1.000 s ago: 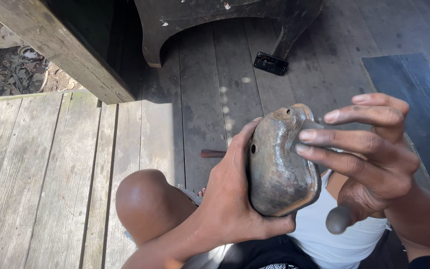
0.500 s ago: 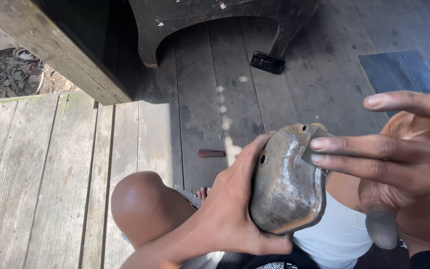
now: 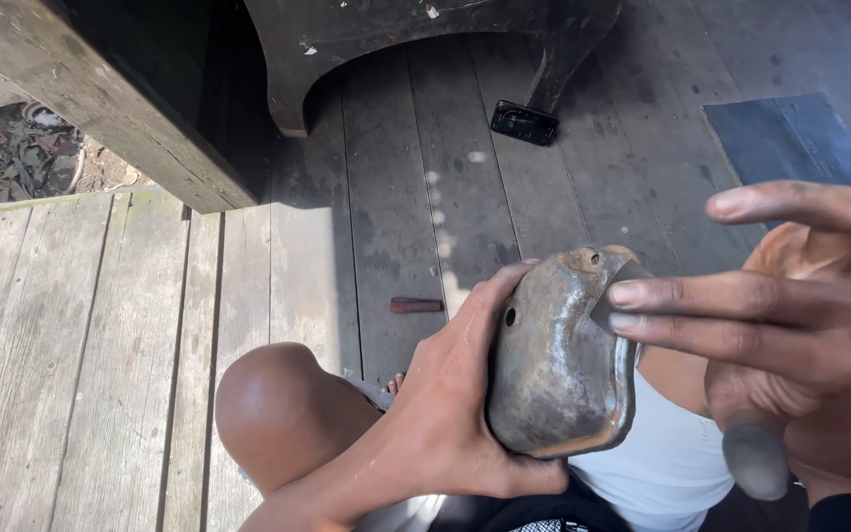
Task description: Sanding a metal engine part by hand to smooth the surface and remove imperfections.
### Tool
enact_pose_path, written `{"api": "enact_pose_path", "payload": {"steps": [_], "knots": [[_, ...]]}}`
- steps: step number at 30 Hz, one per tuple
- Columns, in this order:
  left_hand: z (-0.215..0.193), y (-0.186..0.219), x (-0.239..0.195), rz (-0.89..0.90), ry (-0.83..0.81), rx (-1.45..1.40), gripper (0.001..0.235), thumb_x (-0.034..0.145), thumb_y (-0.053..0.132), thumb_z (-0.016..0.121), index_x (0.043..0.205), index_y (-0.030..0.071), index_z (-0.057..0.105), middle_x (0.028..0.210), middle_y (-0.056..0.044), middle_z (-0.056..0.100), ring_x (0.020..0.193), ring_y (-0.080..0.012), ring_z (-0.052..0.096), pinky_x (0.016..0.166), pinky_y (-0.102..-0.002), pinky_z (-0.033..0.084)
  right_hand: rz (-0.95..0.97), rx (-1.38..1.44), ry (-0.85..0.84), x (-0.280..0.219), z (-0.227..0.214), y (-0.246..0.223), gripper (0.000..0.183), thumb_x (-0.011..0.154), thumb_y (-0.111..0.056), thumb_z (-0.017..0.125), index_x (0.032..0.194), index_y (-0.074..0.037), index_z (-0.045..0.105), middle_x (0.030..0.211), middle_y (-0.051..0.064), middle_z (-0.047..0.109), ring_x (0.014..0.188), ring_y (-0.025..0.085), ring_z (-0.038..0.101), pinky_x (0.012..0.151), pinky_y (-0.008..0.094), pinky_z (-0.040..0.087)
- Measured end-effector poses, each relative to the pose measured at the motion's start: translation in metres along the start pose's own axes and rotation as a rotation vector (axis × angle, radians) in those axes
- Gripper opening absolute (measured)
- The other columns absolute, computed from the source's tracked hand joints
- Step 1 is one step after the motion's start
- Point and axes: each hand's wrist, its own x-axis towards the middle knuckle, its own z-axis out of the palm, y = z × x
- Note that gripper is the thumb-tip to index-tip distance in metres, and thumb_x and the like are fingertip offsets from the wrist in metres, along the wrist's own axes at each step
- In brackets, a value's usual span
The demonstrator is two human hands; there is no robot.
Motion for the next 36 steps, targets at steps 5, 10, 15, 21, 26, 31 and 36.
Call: {"api": "enact_pose_path", "payload": {"steps": [5, 10, 15, 21, 26, 31, 36], "knots": [[0.001, 0.001, 0.001, 0.011, 0.038, 0.077, 0.109, 0.057, 0.025, 0.085, 0.149, -0.002, 0.032, 0.138, -0.022, 0.061, 0.118, -0.0361, 0.072, 0.097, -0.042, 0.06, 0.131, 0.011, -0.126, 0.005, -0.006, -0.017, 0.047, 0.094, -0.049, 0.033, 0.073, -0.04, 0.075, 0.082, -0.025, 0.072, 0.11, 0.013, 0.048, 0.125, 0.042, 0.001], [0.002, -0.007, 0.002, 0.028, 0.044, 0.051, 0.111, 0.057, 0.027, 0.084, 0.15, -0.001, 0.03, 0.143, -0.022, 0.057, 0.123, -0.0379, 0.07, 0.101, -0.044, 0.059, 0.037, 0.011, -0.032, -0.005, 0.003, -0.002, 0.085, 0.09, -0.077, 0.013, 0.08, -0.025, 0.079, 0.085, -0.01, 0.074, 0.109, 0.028, 0.048, 0.121, 0.045, 0.007], [0.005, -0.008, 0.0, 0.053, 0.061, 0.064, 0.111, 0.056, 0.027, 0.084, 0.15, -0.002, 0.031, 0.143, -0.023, 0.057, 0.124, -0.0385, 0.069, 0.102, -0.044, 0.059, 0.086, 0.001, -0.041, -0.009, -0.002, -0.007, 0.077, 0.088, -0.076, 0.017, 0.08, -0.03, 0.078, 0.087, -0.012, 0.074, 0.109, 0.024, 0.049, 0.122, 0.05, 0.003], [0.006, -0.008, 0.001, 0.053, 0.092, 0.079, 0.107, 0.059, 0.027, 0.084, 0.148, -0.003, 0.032, 0.14, -0.023, 0.058, 0.12, -0.0375, 0.071, 0.099, -0.043, 0.06, 0.071, -0.143, -0.133, -0.011, -0.004, -0.014, 0.009, 0.088, -0.027, 0.077, 0.086, -0.035, 0.08, 0.1, -0.014, 0.07, 0.11, 0.022, 0.054, 0.121, 0.054, 0.009], [0.008, -0.01, -0.001, 0.055, 0.136, 0.127, 0.11, 0.059, 0.026, 0.086, 0.149, -0.002, 0.031, 0.136, -0.023, 0.06, 0.115, -0.0369, 0.072, 0.096, -0.043, 0.06, 0.099, -0.213, -0.234, -0.015, -0.011, -0.022, 0.086, 0.084, -0.084, 0.015, 0.092, -0.032, 0.083, 0.105, -0.013, 0.076, 0.114, 0.024, 0.053, 0.127, 0.047, -0.001], [0.006, -0.009, -0.002, 0.113, 0.137, 0.161, 0.106, 0.062, 0.028, 0.088, 0.148, -0.003, 0.033, 0.136, -0.024, 0.059, 0.115, -0.0364, 0.07, 0.098, -0.043, 0.059, 0.011, -0.024, -0.146, -0.007, 0.0, -0.032, 0.042, 0.099, -0.038, 0.035, 0.087, -0.045, 0.074, 0.098, -0.03, 0.069, 0.104, 0.003, 0.052, 0.115, 0.048, 0.009], [0.004, -0.009, -0.001, 0.117, 0.06, 0.113, 0.107, 0.061, 0.032, 0.085, 0.148, -0.004, 0.033, 0.14, -0.024, 0.058, 0.118, -0.0366, 0.069, 0.102, -0.043, 0.057, 0.063, -0.085, -0.257, -0.014, -0.014, -0.018, 0.044, 0.1, -0.043, 0.034, 0.088, -0.045, 0.076, 0.1, -0.03, 0.07, 0.113, 0.007, 0.044, 0.123, 0.046, 0.001]]}}
